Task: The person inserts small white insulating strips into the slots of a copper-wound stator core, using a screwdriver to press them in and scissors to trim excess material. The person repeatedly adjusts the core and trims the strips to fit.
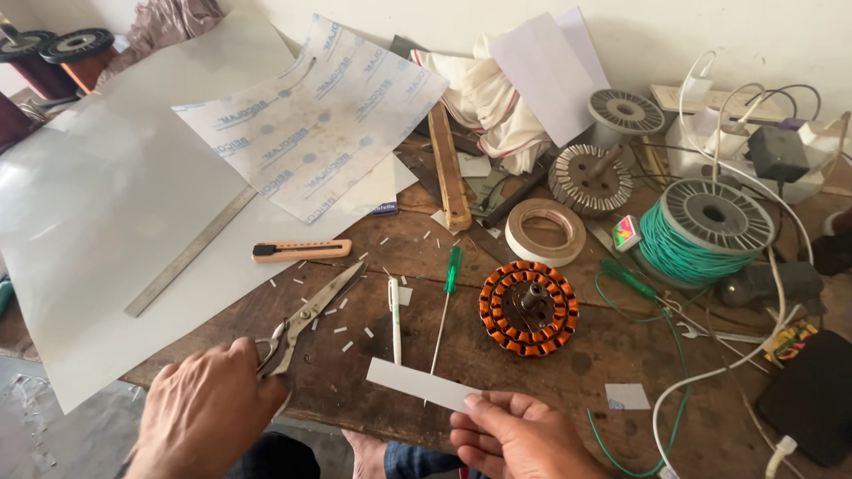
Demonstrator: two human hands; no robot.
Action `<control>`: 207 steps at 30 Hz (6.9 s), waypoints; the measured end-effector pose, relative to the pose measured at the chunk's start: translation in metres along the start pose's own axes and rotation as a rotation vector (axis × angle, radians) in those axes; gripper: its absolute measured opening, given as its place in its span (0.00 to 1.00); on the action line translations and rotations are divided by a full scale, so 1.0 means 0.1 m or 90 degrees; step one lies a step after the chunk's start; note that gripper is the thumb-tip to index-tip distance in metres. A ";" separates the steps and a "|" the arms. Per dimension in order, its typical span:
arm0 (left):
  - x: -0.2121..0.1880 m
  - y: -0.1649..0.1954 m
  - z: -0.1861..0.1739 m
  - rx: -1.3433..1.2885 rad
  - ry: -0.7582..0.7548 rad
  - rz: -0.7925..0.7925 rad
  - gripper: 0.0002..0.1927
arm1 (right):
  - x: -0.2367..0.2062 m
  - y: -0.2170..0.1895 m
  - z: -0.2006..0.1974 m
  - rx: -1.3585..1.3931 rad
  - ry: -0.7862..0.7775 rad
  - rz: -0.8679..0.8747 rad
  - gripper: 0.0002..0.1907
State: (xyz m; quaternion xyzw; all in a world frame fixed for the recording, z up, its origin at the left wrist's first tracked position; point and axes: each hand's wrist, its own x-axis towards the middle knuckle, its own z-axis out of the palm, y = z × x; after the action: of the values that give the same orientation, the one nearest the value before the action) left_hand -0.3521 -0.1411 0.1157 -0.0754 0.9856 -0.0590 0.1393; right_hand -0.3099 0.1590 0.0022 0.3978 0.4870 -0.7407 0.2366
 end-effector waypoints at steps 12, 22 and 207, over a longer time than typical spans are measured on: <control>0.32 -1.20 1.98 -0.349 -0.289 0.024 0.21 | -0.06 -0.28 0.03 0.001 -0.020 -0.091 0.10; 0.14 -2.70 3.07 -0.588 -0.287 -0.139 0.32 | -0.32 -0.29 0.20 -0.156 0.007 -0.102 0.11; -0.35 2.09 0.35 -1.463 -0.165 -0.006 0.22 | -0.30 -1.33 -0.47 -0.059 0.100 -0.189 0.15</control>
State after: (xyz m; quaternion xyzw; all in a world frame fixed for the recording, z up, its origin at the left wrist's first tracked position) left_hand -0.3366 0.0663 0.0625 -0.1666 0.4362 0.8799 0.0883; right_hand -0.3740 0.2551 0.0875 0.3669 0.5909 -0.7108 0.1043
